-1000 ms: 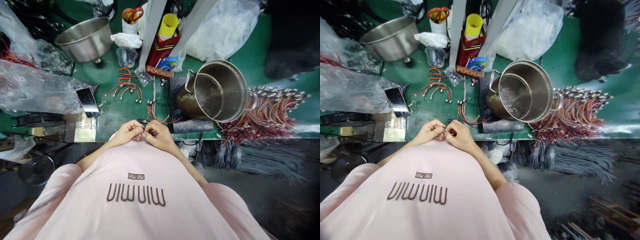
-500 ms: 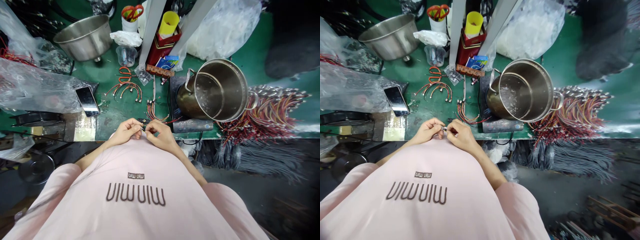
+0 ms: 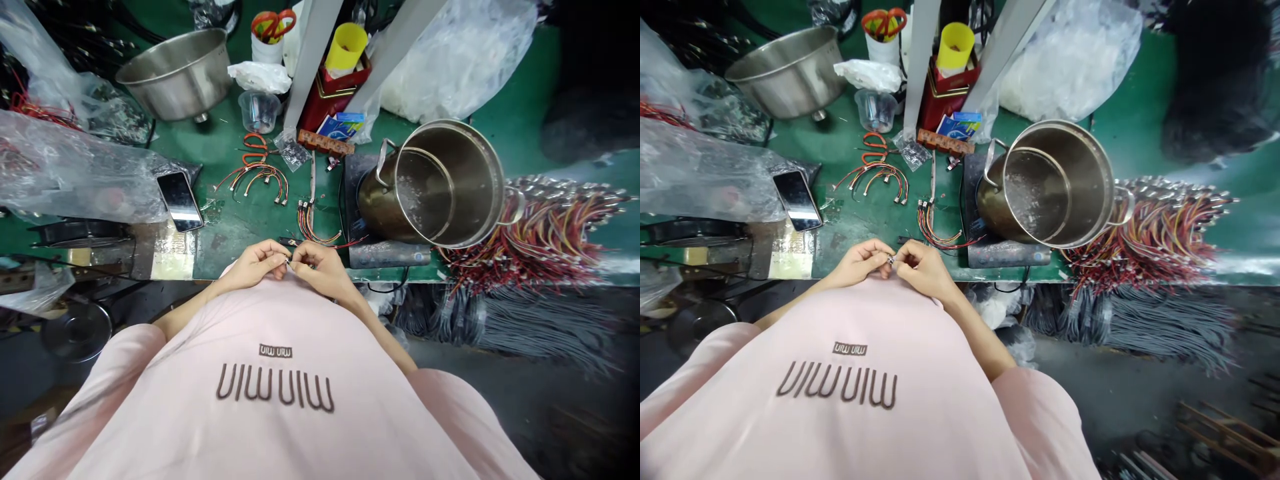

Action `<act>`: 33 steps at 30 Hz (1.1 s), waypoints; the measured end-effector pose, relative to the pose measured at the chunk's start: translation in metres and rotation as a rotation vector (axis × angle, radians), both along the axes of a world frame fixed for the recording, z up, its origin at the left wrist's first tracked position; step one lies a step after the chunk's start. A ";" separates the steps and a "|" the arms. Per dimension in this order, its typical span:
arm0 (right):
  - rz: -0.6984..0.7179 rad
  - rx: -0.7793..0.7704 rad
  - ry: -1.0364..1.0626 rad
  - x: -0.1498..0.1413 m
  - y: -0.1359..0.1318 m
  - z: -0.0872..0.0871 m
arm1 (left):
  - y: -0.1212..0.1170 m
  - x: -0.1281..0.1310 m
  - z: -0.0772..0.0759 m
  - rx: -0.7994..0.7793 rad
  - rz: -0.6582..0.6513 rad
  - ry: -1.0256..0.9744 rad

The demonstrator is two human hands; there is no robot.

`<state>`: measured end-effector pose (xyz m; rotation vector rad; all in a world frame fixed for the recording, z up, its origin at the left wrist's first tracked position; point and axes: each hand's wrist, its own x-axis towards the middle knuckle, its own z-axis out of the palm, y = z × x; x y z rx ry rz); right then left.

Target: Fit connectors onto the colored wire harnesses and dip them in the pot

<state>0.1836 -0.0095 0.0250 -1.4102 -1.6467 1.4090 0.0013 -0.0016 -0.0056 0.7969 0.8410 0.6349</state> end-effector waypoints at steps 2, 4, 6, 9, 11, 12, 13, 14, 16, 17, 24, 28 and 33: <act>0.019 0.000 0.017 0.000 0.002 -0.001 | 0.000 0.000 -0.001 0.006 0.002 -0.013; 0.039 0.007 0.034 0.000 0.003 -0.002 | 0.000 -0.001 -0.002 0.012 0.009 -0.026; 0.051 -0.014 0.078 0.000 0.002 -0.003 | 0.000 -0.003 -0.002 0.023 0.029 -0.037; 0.093 -0.143 0.192 0.001 0.001 -0.007 | 0.000 -0.005 -0.003 0.036 0.077 -0.051; 0.150 -0.192 0.189 0.005 0.001 -0.007 | 0.001 -0.008 -0.005 0.034 0.117 -0.063; 0.183 -0.180 0.151 0.007 0.003 -0.006 | 0.001 -0.011 -0.006 0.027 0.141 -0.070; 0.218 -0.149 0.101 0.011 0.004 -0.004 | 0.001 -0.013 -0.006 0.019 0.167 -0.080; 0.259 -0.112 0.047 0.015 0.007 -0.002 | 0.002 -0.016 -0.007 0.009 0.194 -0.092; 0.332 -0.046 -0.047 0.024 0.013 0.004 | 0.002 -0.023 -0.007 -0.014 0.257 -0.120; 0.354 -0.027 -0.088 0.028 0.018 0.008 | 0.003 -0.026 -0.008 -0.033 0.290 -0.135; 0.465 0.167 -0.409 0.013 0.081 0.023 | 0.006 -0.031 -0.040 -0.386 0.366 -0.135; 0.838 0.187 -0.720 -0.031 0.146 0.002 | -0.010 -0.031 -0.062 -0.523 0.395 -0.021; 0.863 0.384 -1.132 -0.082 0.193 -0.046 | -0.069 -0.055 -0.069 -0.573 0.504 -0.069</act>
